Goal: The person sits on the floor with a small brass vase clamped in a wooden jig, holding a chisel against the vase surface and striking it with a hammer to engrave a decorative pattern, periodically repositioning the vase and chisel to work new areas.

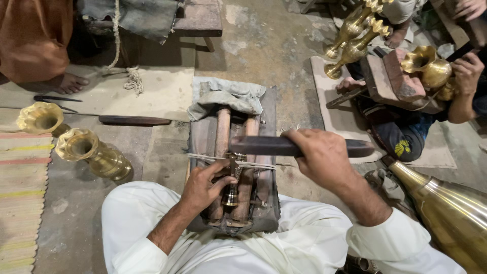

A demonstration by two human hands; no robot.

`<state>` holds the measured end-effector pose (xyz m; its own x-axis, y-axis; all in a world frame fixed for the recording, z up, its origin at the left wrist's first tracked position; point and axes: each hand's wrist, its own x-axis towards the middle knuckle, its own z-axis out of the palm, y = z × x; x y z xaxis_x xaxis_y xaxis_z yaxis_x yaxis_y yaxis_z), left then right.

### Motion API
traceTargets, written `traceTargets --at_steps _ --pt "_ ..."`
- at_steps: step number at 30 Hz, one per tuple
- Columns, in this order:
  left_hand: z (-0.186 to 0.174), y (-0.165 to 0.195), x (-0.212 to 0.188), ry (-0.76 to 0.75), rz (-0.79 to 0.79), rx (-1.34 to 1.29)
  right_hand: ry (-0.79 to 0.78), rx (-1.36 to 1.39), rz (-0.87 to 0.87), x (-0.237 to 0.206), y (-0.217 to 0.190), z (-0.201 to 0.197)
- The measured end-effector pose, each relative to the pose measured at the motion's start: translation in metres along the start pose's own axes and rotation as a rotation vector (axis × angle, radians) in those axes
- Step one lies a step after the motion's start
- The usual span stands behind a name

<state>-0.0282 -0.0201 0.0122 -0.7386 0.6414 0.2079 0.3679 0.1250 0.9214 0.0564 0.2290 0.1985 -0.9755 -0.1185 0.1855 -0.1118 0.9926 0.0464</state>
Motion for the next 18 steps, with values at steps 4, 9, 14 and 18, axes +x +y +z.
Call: traceTargets --at_steps 4,9,14,18 --pt "0.001 -0.005 -0.001 0.042 0.065 -0.003 -0.078 -0.011 0.035 0.006 -0.006 -0.011" --pt "0.0 -0.008 -0.001 0.018 0.033 -0.004 -0.065 0.046 0.007 0.009 -0.008 -0.016" --pt "0.0 -0.008 0.0 0.022 0.068 -0.026 -0.08 0.125 0.07 0.013 -0.005 -0.015" --pt "0.0 -0.009 -0.001 0.016 0.045 -0.015 -0.102 0.009 0.044 0.013 -0.007 -0.013"
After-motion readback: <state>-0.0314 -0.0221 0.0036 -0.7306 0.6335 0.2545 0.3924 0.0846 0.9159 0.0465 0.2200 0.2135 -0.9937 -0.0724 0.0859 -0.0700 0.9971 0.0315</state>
